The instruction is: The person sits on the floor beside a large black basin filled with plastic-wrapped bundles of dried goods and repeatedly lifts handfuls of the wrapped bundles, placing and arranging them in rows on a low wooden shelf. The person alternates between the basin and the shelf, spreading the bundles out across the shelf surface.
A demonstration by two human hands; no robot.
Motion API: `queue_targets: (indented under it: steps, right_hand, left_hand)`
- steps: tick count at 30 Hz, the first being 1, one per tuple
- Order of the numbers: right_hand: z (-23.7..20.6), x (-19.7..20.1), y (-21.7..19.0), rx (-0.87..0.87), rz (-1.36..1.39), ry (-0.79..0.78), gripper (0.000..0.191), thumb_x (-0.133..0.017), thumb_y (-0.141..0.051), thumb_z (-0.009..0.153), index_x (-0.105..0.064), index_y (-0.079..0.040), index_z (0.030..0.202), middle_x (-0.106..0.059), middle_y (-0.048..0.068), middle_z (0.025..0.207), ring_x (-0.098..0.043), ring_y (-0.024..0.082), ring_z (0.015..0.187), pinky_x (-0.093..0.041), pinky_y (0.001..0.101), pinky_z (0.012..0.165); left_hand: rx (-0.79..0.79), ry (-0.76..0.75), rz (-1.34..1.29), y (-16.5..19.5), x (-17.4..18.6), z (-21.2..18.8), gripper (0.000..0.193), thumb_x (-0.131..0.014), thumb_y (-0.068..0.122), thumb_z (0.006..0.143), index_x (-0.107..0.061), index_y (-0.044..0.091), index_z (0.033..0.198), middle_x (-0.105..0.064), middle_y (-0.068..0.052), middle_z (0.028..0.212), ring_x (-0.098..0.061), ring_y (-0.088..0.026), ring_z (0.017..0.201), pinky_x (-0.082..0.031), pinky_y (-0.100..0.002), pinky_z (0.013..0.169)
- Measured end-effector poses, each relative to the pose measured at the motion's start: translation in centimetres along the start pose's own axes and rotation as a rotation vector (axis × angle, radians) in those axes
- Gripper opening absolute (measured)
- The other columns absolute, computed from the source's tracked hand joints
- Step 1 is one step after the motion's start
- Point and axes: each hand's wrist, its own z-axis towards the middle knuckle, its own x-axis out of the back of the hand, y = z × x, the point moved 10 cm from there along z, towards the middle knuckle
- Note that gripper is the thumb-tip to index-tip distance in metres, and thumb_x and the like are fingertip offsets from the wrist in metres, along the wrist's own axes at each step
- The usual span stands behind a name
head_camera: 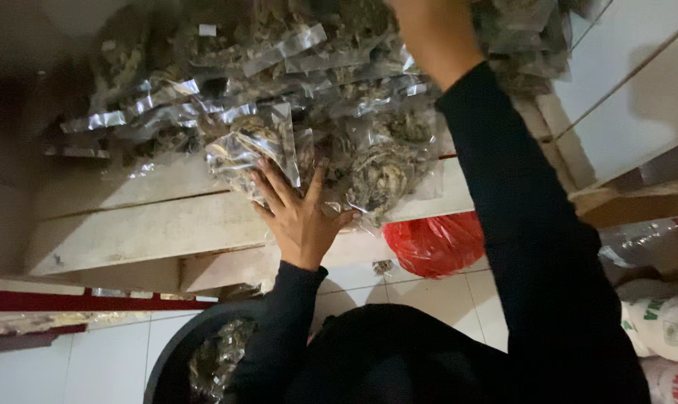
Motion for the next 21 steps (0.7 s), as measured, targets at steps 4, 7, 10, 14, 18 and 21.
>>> queue_targets:
  steps: [4, 7, 10, 14, 18, 21]
  right_hand:
    - [-2.6, 1.8, -6.4, 0.563, -0.488, 0.442, 0.04, -0.064, -0.003, 0.105, -0.058, -0.01, 0.143, -0.053, 0.015, 0.144, -0.044, 0.036, 0.141, -0.031, 0.0572, 0.119]
    - [-7.9, 3.5, -9.7, 0.545, -0.36, 0.23, 0.068, -0.078, -0.022, 0.1, -0.05, -0.014, 0.162, -0.027, 0.024, 0.167, -0.022, 0.046, 0.156, -0.012, 0.0713, 0.12]
    - [-16.4, 0.1, -13.9, 0.687, 0.2, -0.357, 0.093, -0.09, -0.039, 0.061, -0.05, -0.027, 0.144, -0.022, 0.024, 0.16, -0.018, 0.048, 0.15, -0.01, 0.0767, 0.113]
    - [-22.7, -6.4, -13.5, 0.712, -0.123, -0.422, 0.081, -0.085, -0.033, 0.067, -0.057, -0.026, 0.143, -0.037, 0.017, 0.159, -0.032, 0.04, 0.148, -0.019, 0.0721, 0.114]
    - [-23.4, -6.9, -13.5, 0.82, -0.151, -0.229, 0.057, -0.076, -0.025, 0.076, -0.064, -0.023, 0.131, -0.053, 0.015, 0.146, -0.047, 0.032, 0.136, -0.034, 0.0622, 0.111]
    - [-23.3, -3.4, -15.1, 0.893, -0.155, -0.123, 0.037, -0.07, -0.023, 0.091, -0.066, -0.015, 0.127, -0.06, 0.01, 0.138, -0.053, 0.033, 0.133, -0.041, 0.0589, 0.11]
  left_hand:
    - [0.011, 0.009, -0.024, 0.0, 0.2, 0.1, 0.107, -0.092, 0.07, 0.05, -0.058, 0.035, 0.145, -0.011, -0.038, 0.161, -0.019, -0.06, 0.148, -0.036, -0.078, 0.103]
    - [0.015, -0.02, -0.026, -0.1, 0.0, 0.2, 0.105, -0.092, 0.069, 0.052, -0.058, 0.034, 0.145, -0.011, -0.038, 0.162, -0.019, -0.061, 0.148, -0.036, -0.078, 0.103]
    - [0.025, -0.023, -0.029, -0.4, -0.1, 0.3, 0.102, -0.092, 0.066, 0.054, -0.058, 0.035, 0.145, -0.012, -0.038, 0.162, -0.019, -0.06, 0.148, -0.035, -0.078, 0.104]
    - [-0.021, -0.033, -0.012, -0.4, -0.2, 0.3, 0.093, -0.089, 0.063, 0.065, -0.056, 0.036, 0.148, -0.013, -0.038, 0.161, -0.019, -0.06, 0.148, -0.035, -0.078, 0.104]
    - [-0.077, -0.079, -0.056, -0.9, -0.5, -0.2, 0.092, -0.086, 0.058, 0.07, -0.051, 0.037, 0.153, -0.011, -0.038, 0.161, -0.017, -0.061, 0.148, -0.034, -0.077, 0.104]
    - [-0.115, -0.041, -0.086, -1.2, -0.1, -0.3, 0.085, -0.085, 0.058, 0.079, -0.049, 0.037, 0.154, -0.008, -0.039, 0.163, -0.016, -0.063, 0.149, -0.034, -0.076, 0.106]
